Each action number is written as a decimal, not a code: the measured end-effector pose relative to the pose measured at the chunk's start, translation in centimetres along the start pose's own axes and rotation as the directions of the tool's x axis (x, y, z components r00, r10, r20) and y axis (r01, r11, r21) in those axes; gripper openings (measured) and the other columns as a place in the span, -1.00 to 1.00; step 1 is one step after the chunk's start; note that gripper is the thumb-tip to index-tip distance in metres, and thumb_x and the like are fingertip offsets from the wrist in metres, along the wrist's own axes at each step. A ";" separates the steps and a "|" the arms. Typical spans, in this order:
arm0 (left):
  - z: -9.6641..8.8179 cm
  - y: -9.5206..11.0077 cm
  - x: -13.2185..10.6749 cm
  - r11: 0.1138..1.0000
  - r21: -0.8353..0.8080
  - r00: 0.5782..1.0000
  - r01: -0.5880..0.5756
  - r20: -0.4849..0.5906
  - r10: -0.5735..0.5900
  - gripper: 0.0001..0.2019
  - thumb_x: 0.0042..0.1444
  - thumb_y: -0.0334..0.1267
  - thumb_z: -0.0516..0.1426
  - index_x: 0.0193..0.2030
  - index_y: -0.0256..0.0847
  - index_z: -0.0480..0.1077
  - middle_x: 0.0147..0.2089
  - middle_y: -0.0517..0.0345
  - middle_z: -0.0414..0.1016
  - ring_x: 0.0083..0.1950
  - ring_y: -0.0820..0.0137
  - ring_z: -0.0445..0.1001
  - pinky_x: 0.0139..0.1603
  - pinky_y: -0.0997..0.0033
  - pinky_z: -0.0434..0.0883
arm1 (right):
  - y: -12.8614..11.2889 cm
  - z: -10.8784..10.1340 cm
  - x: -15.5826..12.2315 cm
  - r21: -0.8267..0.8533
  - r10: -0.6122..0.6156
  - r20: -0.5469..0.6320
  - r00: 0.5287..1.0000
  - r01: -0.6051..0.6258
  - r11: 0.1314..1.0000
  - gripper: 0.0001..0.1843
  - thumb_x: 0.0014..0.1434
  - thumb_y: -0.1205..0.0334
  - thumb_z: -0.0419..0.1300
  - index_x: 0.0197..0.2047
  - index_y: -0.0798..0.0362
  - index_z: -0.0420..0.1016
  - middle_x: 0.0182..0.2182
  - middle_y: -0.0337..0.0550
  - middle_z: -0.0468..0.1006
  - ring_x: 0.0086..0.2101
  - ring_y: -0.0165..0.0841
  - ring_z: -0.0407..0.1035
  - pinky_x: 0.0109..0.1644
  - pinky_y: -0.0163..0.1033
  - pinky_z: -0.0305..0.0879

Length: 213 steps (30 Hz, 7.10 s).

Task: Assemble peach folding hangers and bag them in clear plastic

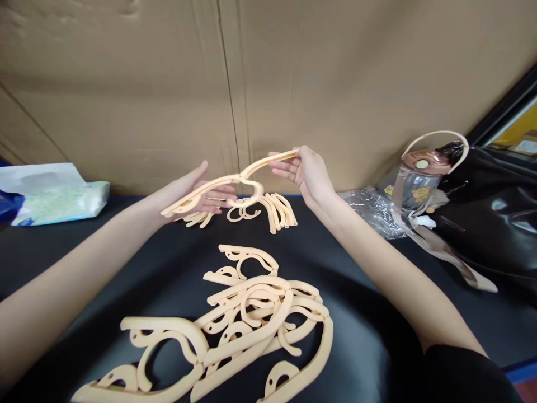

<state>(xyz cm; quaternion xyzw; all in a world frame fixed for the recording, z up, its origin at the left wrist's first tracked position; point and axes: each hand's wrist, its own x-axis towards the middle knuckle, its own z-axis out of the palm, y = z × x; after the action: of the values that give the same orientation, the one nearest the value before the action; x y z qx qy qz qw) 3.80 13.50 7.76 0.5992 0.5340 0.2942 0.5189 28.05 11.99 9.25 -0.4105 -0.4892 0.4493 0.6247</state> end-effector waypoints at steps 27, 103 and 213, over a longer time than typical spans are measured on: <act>4.1 1.3 -2.6 0.978 0.165 0.990 -0.127 0.082 0.115 -0.76 -0.19 -0.45 0.32 -0.33 -0.17 0.47 -0.56 0.26 0.49 -0.70 0.55 0.23 -0.70 0.53 0.06 | 1.6 0.1 -1.6 -0.776 0.055 0.596 0.801 0.593 -0.217 -0.73 0.42 0.25 -0.04 -0.01 0.14 0.43 -0.35 -0.01 0.62 -0.46 -0.26 0.40 -0.44 -0.20 -0.10; 4.8 -2.9 0.7 0.987 0.156 0.977 -0.025 -0.205 0.057 -0.65 0.30 -0.15 0.18 0.16 -0.23 0.37 0.14 -0.03 0.45 0.03 0.22 0.51 0.00 0.06 0.53 | -1.6 -0.1 -0.4 -0.230 -0.055 0.016 0.998 0.057 0.972 -0.79 0.20 0.48 0.05 -0.44 0.07 0.35 -0.65 -0.35 0.34 -0.66 -0.55 0.19 -0.60 -0.43 0.10; 1.1 0.6 -1.1 0.905 0.315 0.950 -0.286 -0.031 0.311 -0.73 0.13 -0.07 0.17 -0.29 -0.26 0.53 -0.27 0.06 0.58 -0.43 0.44 0.34 -0.44 0.44 0.20 | -0.7 2.6 -6.5 -0.676 0.511 0.726 0.461 0.616 0.404 -0.92 0.02 0.32 0.20 -0.48 0.09 0.40 -0.62 -0.35 0.39 -0.59 -0.52 0.15 -0.49 -0.30 0.01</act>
<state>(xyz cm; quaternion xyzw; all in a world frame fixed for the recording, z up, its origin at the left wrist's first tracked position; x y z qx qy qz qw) 4.67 12.16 8.28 0.7346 0.4957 0.3076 0.3464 24.89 5.72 8.82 -0.3584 -0.9066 0.2175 -0.0472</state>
